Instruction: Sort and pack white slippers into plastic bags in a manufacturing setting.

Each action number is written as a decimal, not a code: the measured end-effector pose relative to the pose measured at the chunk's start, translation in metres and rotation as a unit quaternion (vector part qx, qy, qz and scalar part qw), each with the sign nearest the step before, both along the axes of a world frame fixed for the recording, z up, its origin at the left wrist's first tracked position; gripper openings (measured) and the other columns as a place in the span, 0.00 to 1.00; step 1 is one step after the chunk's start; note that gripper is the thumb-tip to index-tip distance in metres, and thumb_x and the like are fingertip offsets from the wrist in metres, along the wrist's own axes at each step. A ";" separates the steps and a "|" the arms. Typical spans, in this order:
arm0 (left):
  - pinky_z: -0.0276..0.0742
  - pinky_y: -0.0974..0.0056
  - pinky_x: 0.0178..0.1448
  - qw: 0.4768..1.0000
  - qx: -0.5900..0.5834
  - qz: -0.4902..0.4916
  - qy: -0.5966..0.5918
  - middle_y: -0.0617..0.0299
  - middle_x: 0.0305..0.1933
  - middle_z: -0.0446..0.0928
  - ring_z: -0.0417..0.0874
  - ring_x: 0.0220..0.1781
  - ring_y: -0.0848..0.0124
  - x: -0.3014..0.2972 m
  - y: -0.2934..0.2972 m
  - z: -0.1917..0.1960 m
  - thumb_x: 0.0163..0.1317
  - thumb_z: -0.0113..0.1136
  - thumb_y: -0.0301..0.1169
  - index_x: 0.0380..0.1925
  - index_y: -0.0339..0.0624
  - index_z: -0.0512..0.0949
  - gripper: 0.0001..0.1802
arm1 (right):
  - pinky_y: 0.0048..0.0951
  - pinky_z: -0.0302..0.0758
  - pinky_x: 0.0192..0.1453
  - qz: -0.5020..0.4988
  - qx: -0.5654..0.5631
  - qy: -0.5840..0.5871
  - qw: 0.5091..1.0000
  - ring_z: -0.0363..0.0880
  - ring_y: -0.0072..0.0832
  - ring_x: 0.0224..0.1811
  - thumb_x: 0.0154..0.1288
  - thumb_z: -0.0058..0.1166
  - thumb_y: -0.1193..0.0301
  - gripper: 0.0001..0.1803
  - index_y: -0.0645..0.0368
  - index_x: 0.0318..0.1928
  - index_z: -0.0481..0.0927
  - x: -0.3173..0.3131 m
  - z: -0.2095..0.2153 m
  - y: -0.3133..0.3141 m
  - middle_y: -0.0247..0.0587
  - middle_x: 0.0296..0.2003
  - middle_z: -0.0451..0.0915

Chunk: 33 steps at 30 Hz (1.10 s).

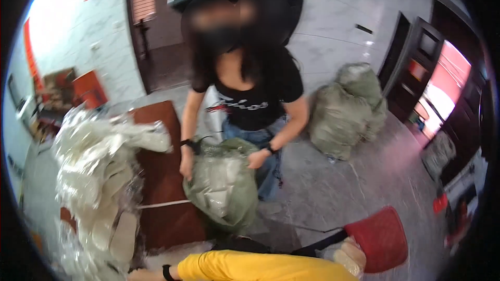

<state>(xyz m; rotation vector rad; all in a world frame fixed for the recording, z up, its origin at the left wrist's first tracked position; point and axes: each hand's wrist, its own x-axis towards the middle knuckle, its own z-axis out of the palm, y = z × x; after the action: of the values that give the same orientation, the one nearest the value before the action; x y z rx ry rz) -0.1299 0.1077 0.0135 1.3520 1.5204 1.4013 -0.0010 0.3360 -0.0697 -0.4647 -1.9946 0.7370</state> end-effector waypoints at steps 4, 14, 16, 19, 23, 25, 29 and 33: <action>0.50 0.37 0.74 0.895 -0.018 0.018 0.446 0.29 0.72 0.56 0.56 0.73 0.35 -0.033 0.000 -0.089 0.71 0.51 0.47 0.69 0.27 0.59 0.38 | 0.48 0.74 0.42 0.017 -0.060 -0.061 0.996 0.76 0.53 0.43 0.60 0.57 0.62 0.29 0.52 0.62 0.69 0.013 0.021 -0.011 0.57 0.47 0.75; 0.61 0.40 0.71 0.860 -0.043 -0.103 0.498 0.32 0.69 0.62 0.63 0.70 0.37 -0.012 0.085 -0.137 0.70 0.53 0.46 0.66 0.30 0.65 0.34 | 0.41 0.73 0.62 -0.431 -0.037 0.049 0.900 0.78 0.46 0.53 0.64 0.51 0.76 0.26 0.65 0.63 0.69 0.357 0.129 -0.083 0.53 0.62 0.70; 0.61 0.41 0.71 0.864 -0.028 -0.119 0.488 0.33 0.69 0.63 0.63 0.70 0.39 -0.012 0.108 -0.158 0.71 0.53 0.46 0.66 0.30 0.65 0.34 | 0.37 0.71 0.64 -0.579 -0.190 0.026 0.793 0.73 0.39 0.60 0.65 0.52 0.77 0.17 0.63 0.55 0.75 0.455 0.127 -0.139 0.51 0.64 0.69; 0.61 0.43 0.71 0.870 -0.009 -0.142 0.472 0.34 0.68 0.64 0.64 0.70 0.40 0.004 0.134 -0.184 0.71 0.53 0.46 0.65 0.30 0.66 0.34 | 0.32 0.78 0.55 -0.728 -0.221 0.148 0.632 0.82 0.32 0.51 0.67 0.57 0.72 0.38 0.58 0.74 0.56 0.529 0.152 -0.245 0.45 0.56 0.79; 0.61 0.45 0.72 0.866 0.020 -0.214 0.452 0.35 0.68 0.65 0.65 0.69 0.43 0.048 0.155 -0.202 0.71 0.52 0.47 0.65 0.29 0.66 0.33 | 0.30 0.80 0.45 -0.843 -0.141 0.197 0.480 0.85 0.30 0.40 0.67 0.55 0.74 0.46 0.63 0.76 0.41 0.590 0.150 -0.404 0.46 0.47 0.82; 0.61 0.46 0.72 0.863 0.036 -0.234 0.446 0.35 0.68 0.66 0.66 0.69 0.44 0.058 0.175 -0.207 0.71 0.52 0.47 0.65 0.29 0.67 0.33 | 0.28 0.80 0.43 -0.853 -0.102 0.223 0.460 0.85 0.29 0.38 0.68 0.54 0.73 0.45 0.62 0.76 0.41 0.590 0.145 -0.447 0.45 0.46 0.82; 0.62 0.47 0.72 0.871 0.049 -0.218 0.439 0.37 0.67 0.67 0.67 0.69 0.46 0.057 0.196 -0.207 0.72 0.52 0.47 0.64 0.29 0.67 0.33 | 0.27 0.82 0.42 -0.840 -0.129 0.313 0.425 0.84 0.30 0.39 0.72 0.55 0.66 0.46 0.61 0.77 0.38 0.573 0.137 -0.446 0.46 0.49 0.79; 0.62 0.49 0.72 0.896 0.015 -0.078 0.437 0.38 0.67 0.68 0.68 0.68 0.48 -0.021 0.162 -0.197 0.72 0.52 0.47 0.64 0.29 0.68 0.32 | 0.28 0.81 0.49 -0.745 -0.223 0.338 0.530 0.83 0.30 0.43 0.72 0.55 0.68 0.43 0.60 0.77 0.42 0.548 0.088 -0.396 0.41 0.48 0.78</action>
<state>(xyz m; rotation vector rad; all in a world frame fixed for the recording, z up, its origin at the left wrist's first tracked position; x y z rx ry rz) -0.1511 0.2700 -0.1832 2.2413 1.8484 0.7135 0.5466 -0.0596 0.0181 -1.5744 -0.1466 0.1292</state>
